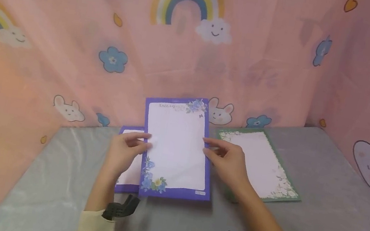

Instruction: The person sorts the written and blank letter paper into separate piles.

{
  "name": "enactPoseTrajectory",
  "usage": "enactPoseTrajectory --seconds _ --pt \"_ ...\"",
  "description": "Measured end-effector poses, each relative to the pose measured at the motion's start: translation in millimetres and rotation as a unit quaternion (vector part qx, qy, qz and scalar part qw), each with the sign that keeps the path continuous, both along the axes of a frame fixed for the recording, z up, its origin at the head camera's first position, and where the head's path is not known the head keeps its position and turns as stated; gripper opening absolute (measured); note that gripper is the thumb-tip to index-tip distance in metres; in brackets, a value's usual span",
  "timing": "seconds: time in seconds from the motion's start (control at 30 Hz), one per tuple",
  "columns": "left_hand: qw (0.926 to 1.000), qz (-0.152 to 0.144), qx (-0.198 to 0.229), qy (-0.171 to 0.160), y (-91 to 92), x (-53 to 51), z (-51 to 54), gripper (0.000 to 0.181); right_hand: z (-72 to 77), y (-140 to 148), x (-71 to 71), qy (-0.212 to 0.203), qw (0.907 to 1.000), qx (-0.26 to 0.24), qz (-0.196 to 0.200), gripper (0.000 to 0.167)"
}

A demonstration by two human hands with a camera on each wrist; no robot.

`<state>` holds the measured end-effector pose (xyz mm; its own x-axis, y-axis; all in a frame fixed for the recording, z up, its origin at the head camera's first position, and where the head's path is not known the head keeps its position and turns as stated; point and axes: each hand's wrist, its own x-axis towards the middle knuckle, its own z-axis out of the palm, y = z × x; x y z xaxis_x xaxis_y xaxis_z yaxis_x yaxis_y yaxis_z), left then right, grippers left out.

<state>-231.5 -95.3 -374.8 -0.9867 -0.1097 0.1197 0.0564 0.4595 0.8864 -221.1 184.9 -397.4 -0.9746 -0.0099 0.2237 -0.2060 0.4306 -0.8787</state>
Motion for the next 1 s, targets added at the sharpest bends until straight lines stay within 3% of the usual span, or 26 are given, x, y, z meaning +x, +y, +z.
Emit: enactPoseTrajectory --seconds 0.2,0.37,0.6,0.8,1.0 --pt "0.9961 0.049 0.018 0.071 -12.8 5.2 12.9 0.017 20.3 -24 -7.5 0.007 0.9997 -0.012 -0.017 0.033" --pt "0.9841 0.112 0.040 0.132 -18.8 9.3 23.6 0.015 36.0 -47 -13.8 0.054 0.9980 -0.019 -0.028 0.031" --pt "0.9664 0.130 0.043 0.218 -33.5 16.8 32.2 0.032 60.2 -71 -15.2 0.121 0.9923 -0.025 -0.004 0.031" --pt "0.9592 0.154 0.057 0.230 -51.9 22.8 33.3 0.039 65.5 -88 -16.0 0.128 0.9903 -0.027 0.049 0.038" --pt "0.9662 0.161 0.050 0.195 -68.7 14.5 25.3 0.036 49.5 -98 -24.1 0.089 0.9920 -0.014 0.089 0.041"
